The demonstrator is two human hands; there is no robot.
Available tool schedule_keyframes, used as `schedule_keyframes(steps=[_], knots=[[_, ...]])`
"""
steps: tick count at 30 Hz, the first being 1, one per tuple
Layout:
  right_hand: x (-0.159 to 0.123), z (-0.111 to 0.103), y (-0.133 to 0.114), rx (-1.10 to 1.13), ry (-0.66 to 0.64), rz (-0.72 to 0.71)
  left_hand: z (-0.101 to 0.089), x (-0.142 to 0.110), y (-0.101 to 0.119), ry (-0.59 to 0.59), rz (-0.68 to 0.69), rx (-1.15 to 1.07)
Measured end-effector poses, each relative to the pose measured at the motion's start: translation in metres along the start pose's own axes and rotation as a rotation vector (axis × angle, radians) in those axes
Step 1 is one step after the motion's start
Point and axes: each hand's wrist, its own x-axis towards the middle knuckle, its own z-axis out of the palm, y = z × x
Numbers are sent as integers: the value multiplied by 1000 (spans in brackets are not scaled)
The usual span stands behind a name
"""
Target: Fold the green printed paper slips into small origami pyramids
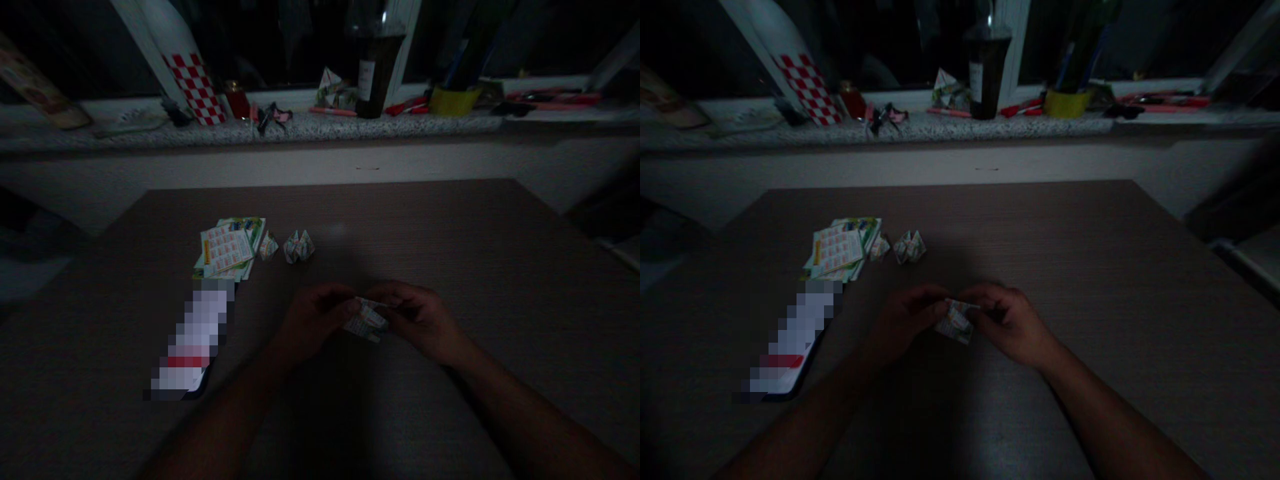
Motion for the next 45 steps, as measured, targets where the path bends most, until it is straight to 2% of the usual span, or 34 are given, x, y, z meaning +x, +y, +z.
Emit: schedule_keyframes(steps=[3, 7, 10, 13, 15, 21, 23, 30, 36, 38, 41, 45], knots=[[-1, 1, 2, 99, 44, 17, 0, -1, -2, -37, 43, -40], [0, 2, -1, 108, 156, -28, -1, -5, -1, -37, 92, 123], [1, 0, -4, 57, 199, -85, -1, -7, 2, 53, 105, 179], [1, -2, -2, -21, 174, -151, -1, -6, 3, 189, 127, 236], [0, -2, 0, -72, 180, -186, -1, -6, 2, 225, 158, 263], [1, 0, -2, -67, 236, -198, -2, -5, 5, 125, 282, 189], [1, 1, -4, -64, 239, -197, -2, -5, 6, 129, 293, 165], [0, 6, -5, -66, 279, -190, 3, -5, 6, 239, 209, 161], [-1, 10, -4, -70, 321, -204, 6, -2, 3, 316, 47, -2], [-1, 10, -5, -111, 334, -212, 5, -1, 1, 292, 26, -72], [-2, 9, -6, -199, 328, -233, 2, 0, 0, 157, -29, -142], [-2, 7, -8, -238, 209, -261, 0, -1, 2, -6, -53, -173]])
